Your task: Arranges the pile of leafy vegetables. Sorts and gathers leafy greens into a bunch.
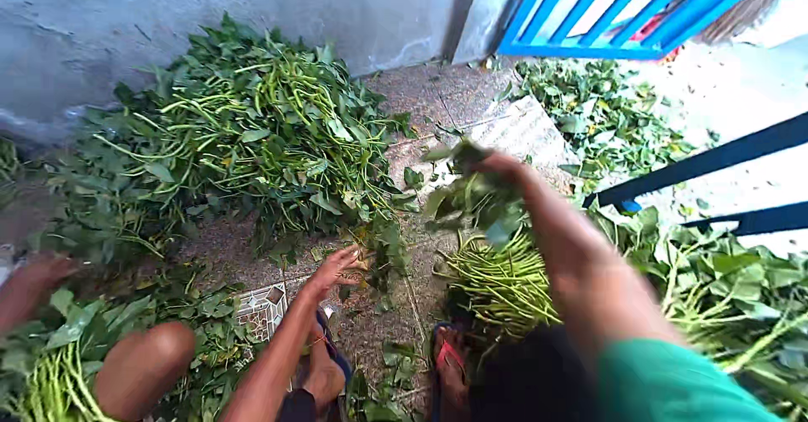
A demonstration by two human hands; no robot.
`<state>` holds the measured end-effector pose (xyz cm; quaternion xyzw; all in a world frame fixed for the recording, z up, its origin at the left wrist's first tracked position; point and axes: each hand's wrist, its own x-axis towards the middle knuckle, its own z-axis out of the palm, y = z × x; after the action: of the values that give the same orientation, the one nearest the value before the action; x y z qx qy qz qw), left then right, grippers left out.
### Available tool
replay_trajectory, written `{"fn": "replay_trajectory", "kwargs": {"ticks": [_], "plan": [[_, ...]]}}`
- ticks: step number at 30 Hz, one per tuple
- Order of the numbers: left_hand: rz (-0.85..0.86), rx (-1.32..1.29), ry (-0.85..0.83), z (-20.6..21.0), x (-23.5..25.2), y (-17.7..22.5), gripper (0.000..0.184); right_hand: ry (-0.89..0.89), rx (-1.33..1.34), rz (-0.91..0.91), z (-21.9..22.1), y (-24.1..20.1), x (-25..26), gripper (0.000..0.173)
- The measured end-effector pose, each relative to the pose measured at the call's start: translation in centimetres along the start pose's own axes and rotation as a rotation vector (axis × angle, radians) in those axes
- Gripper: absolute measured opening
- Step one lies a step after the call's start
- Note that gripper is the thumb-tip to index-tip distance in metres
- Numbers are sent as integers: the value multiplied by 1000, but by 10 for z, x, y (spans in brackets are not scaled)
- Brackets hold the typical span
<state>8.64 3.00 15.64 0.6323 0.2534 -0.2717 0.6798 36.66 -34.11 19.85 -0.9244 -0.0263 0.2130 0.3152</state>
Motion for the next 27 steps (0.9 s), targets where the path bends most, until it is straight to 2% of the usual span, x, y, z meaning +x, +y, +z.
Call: {"fn": "replay_trajectory", "kwargs": {"ticks": [1,2,3,4,6,7,9,11,12,15,17,20,22,24,27], "plan": [[13,160,2,-13,-9,8,49,201,-56,77,-61,-25,-8,71],[25,335,3,-24,-20,15,51,396,-113,154,-115,-45,-11,95],[47,541,-7,-32,-36,22,54,562,-160,182,-160,-57,-8,114],[79,747,-28,-34,-57,32,57,667,-186,181,-193,-72,-4,123],[175,1044,-69,-18,-112,49,60,704,-197,88,-224,-118,8,126],[225,1122,-67,-6,-138,52,60,686,-201,11,-219,-148,14,121],[354,1154,8,15,-175,42,59,622,-219,-205,-179,-214,32,116],[434,1133,68,23,-190,26,58,510,-287,-421,-104,-281,46,120],[419,1120,48,19,-191,20,58,445,-326,-521,-59,-313,46,120],[364,980,-19,-24,-173,37,66,299,-427,-724,72,-388,50,119],[366,886,101,-67,-155,86,69,222,-488,-736,135,-418,60,121],[407,749,384,-131,-109,170,66,185,-577,-665,188,-426,89,127],[440,612,461,-167,-58,214,66,200,-573,-580,200,-409,117,130],[436,476,508,-191,3,245,65,173,-510,-449,199,-379,141,131],[376,287,592,-208,97,264,71,32,-430,-271,190,-340,159,137]]}}
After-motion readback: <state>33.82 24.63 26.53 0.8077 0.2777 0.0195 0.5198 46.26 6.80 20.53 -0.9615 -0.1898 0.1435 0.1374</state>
